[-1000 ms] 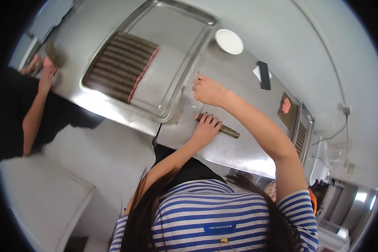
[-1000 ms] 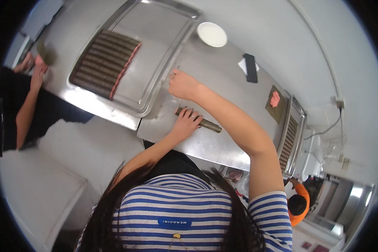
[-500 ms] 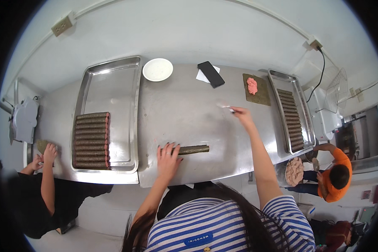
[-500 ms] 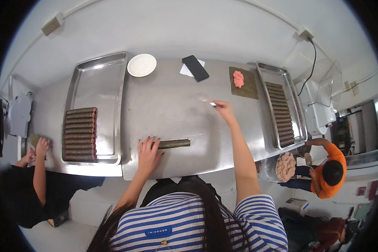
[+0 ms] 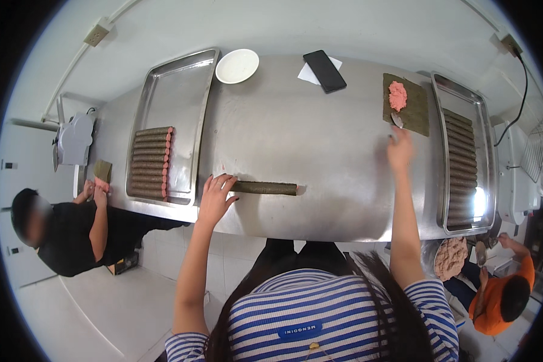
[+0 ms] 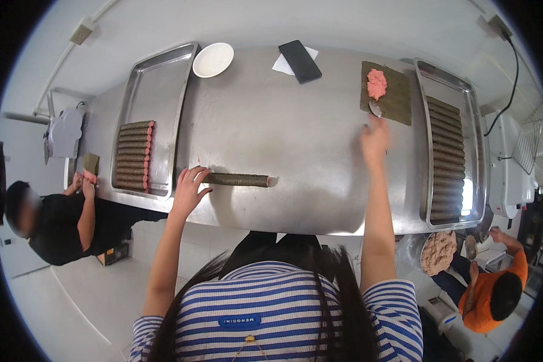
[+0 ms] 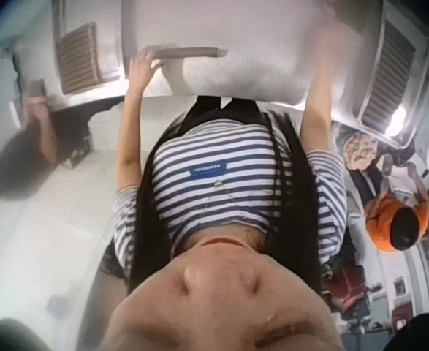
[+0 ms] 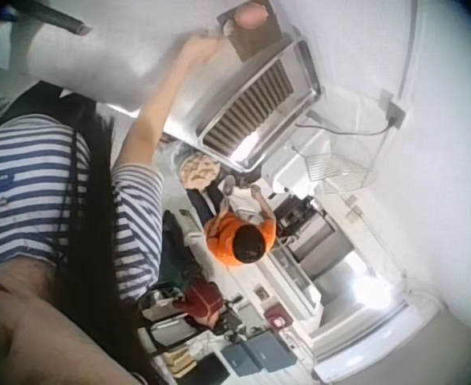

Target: The person spreads a pink filling onto a sheet of nori using a spoon, then rolls the nori into a cylindrical sushi roll. The finished roll is placed on a metal tray with other completed rolls. The person repeats the process with another sheet of nori.

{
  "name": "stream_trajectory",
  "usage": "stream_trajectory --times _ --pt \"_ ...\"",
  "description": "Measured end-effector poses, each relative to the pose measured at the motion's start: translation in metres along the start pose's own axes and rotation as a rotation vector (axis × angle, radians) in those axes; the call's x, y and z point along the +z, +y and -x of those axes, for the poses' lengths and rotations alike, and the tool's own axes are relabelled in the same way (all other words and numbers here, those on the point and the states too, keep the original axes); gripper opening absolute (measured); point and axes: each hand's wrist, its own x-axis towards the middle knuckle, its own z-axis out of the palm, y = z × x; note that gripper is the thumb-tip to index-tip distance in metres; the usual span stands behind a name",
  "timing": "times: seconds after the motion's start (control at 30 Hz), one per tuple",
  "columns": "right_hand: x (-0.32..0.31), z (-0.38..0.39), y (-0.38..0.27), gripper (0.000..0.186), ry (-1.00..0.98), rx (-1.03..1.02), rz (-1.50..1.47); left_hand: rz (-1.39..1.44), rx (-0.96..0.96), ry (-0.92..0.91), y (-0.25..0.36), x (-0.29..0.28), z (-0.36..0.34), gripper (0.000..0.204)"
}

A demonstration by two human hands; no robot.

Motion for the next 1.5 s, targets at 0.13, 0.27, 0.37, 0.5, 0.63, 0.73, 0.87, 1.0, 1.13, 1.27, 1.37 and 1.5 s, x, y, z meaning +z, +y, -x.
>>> stream_trajectory --times 0.13,0.27,0.37,0.5,0.63,0.73,0.87,1.0,1.13,1.27,1.37,1.5 --pt "0.029 0.061 -0.106 0.029 -0.543 -0.303 -0.339 -0.019 0.065 -0.065 -0.002 0.007 -0.015 0.046" --pt "0.057 0.132 -0.194 0.027 -0.785 -0.644 -0.401 -0.017 0.114 -0.131 -0.008 0.01 -0.026 0.04" --pt "0.075 0.162 -0.223 0.024 -0.732 -0.761 -0.192 -0.019 0.13 -0.136 -0.009 0.011 -0.028 0.037" --pt "0.085 0.17 -0.224 0.022 -0.677 -0.806 -0.011 -0.032 0.153 -0.12 -0.012 0.015 -0.027 0.033" --pt "0.081 0.165 -0.222 0.019 -0.805 -0.73 0.032 -0.024 0.146 -0.141 -0.014 0.016 -0.022 0.028" --pt "0.078 0.167 -0.221 0.019 -0.884 -0.737 -0.007 -0.005 0.124 -0.196 -0.01 0.014 -0.012 0.025" --pt "0.06 0.176 -0.21 0.017 -0.938 -0.821 -0.079 0.064 0.06 -0.29 0.016 0.012 0.018 0.026" --pt "0.04 0.196 -0.207 0.014 -1.0 -0.859 -0.091 0.091 0.027 -0.203 0.043 0.021 0.064 0.026" --pt "0.03 0.209 -0.205 0.015 -1.055 -0.944 -0.089 0.106 -0.087 -0.269 0.06 0.028 0.092 0.032" --pt "0.023 0.212 -0.202 0.018 -1.077 -0.986 -0.14 0.209 -0.221 -0.31 0.071 0.031 0.113 0.039" --pt "0.022 0.212 -0.201 0.019 -1.061 -0.976 -0.108 0.349 -0.407 -0.454 0.051 0.037 0.121 0.052" --pt "0.019 0.21 -0.207 0.019 -1.098 -0.979 -0.107 0.805 -0.399 -0.644 0.004 0.072 0.12 0.066"
